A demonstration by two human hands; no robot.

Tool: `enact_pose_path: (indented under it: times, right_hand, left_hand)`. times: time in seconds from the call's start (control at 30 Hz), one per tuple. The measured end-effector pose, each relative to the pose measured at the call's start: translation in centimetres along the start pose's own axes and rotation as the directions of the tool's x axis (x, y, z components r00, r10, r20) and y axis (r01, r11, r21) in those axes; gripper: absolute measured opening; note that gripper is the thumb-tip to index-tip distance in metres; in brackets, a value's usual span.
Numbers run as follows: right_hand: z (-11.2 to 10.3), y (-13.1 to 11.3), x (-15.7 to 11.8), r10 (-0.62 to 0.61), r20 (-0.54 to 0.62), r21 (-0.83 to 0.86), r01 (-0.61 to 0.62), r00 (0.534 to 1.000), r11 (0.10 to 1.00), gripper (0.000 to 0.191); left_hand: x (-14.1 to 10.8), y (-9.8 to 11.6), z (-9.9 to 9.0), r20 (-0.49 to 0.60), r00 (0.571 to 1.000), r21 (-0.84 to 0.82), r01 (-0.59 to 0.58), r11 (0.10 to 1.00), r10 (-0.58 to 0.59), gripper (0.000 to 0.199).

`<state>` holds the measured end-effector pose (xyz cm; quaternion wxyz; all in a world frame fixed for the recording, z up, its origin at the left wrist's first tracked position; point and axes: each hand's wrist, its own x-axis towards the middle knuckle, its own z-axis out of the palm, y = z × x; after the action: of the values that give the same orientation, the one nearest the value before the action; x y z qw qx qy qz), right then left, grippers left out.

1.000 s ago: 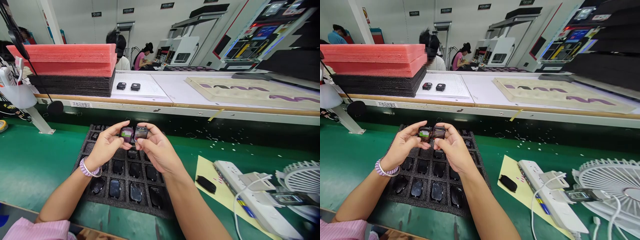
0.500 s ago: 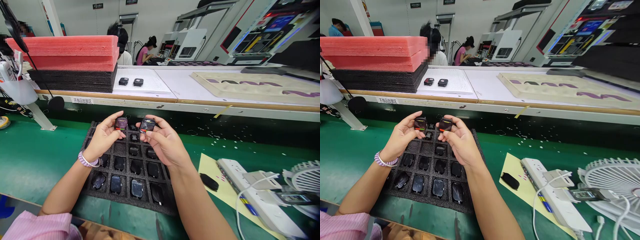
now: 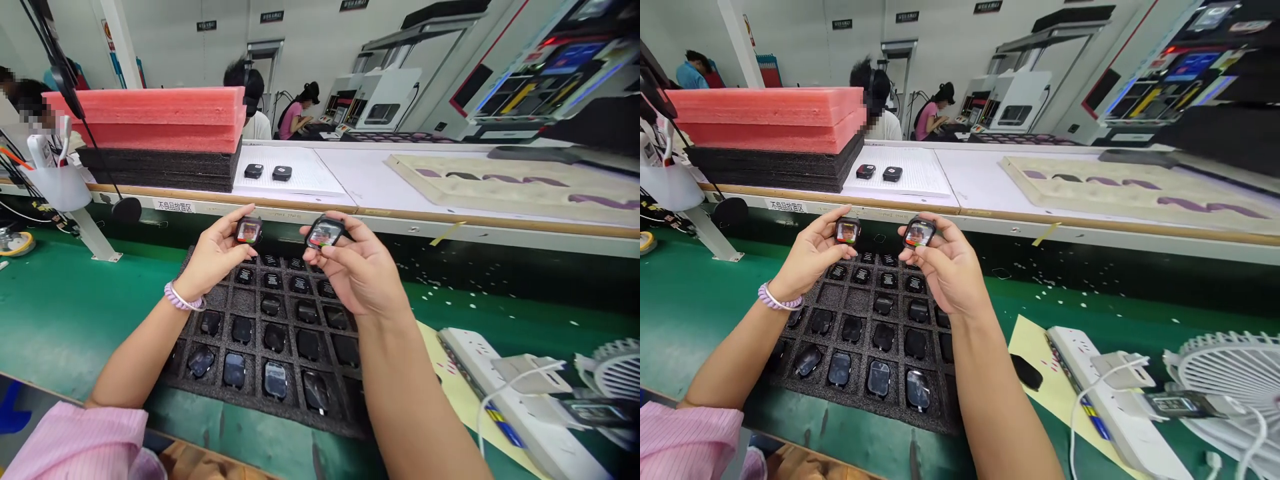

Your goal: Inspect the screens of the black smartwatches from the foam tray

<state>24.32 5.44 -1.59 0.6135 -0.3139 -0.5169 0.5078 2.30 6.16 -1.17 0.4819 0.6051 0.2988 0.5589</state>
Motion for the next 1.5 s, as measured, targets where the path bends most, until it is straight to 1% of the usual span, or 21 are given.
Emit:
enact_pose_path:
  times: [0.13,0.3,0.4,0.5,0.63,0.83,1.0,1.17,1.27,1.37,1.5]
  right_hand:
    - [0.8,-1.9,2.0,-0.060,0.073,-0.011,0.061,0.996,0.998,0.050]
    - [1.7,-4.9,3.5,-0.149,0.136,0.015,0.149,0.979,0.989,0.052]
    - [2.1,-6.6,3.6,-0.203,0.155,0.009,0.204,0.967,0.979,0.052]
    - [2.2,-7.9,3.4,-0.232,0.158,-0.019,0.238,0.960,0.971,0.051]
    - [2.3,-8.8,3.3,-0.253,0.152,-0.055,0.264,0.956,0.963,0.053]
    - [1.9,-8.7,3.2,-0.275,0.135,-0.068,0.286,0.952,0.956,0.053]
    - [1.3,-8.1,3.4,-0.270,0.091,-0.070,0.277,0.958,0.958,0.050]
    - [0.9,-7.7,3.7,-0.249,0.058,-0.118,0.254,0.967,0.960,0.048]
    - [0.7,-7.6,3.8,-0.245,0.062,-0.125,0.251,0.968,0.960,0.050]
    - [0.2,-7.4,4.1,-0.242,0.074,-0.127,0.250,0.967,0.960,0.051]
    - [-0.6,-6.9,4.2,-0.271,0.132,-0.099,0.284,0.954,0.954,0.051]
  left_hand:
    - [2.5,1.5,0.5,0.041,0.997,0.023,-0.065,0.998,0.064,0.066]
    - [4.6,4.3,1.3,0.027,0.982,0.011,-0.187,0.982,0.187,0.066]
    - [5.2,6.1,2.0,0.029,0.970,0.003,-0.242,0.970,0.241,0.066]
    - [5.4,7.8,2.7,0.045,0.960,0.021,-0.276,0.961,0.275,0.065]
    - [5.4,8.9,3.2,0.073,0.945,0.042,-0.323,0.945,0.319,0.067]
    - [5.6,8.8,3.4,0.104,0.933,0.068,-0.352,0.934,0.344,0.066]
    - [5.7,8.1,3.3,0.078,0.934,0.110,-0.355,0.928,0.348,0.063]
    - [5.6,7.9,3.3,0.063,0.944,0.132,-0.329,0.935,0.323,0.065]
    - [5.9,7.8,3.2,0.045,0.946,0.137,-0.324,0.936,0.321,0.067]
    - [6.5,7.4,2.7,0.036,0.943,0.157,-0.332,0.930,0.330,0.065]
    - [6.9,6.4,1.8,0.050,0.938,0.176,-0.346,0.921,0.343,0.063]
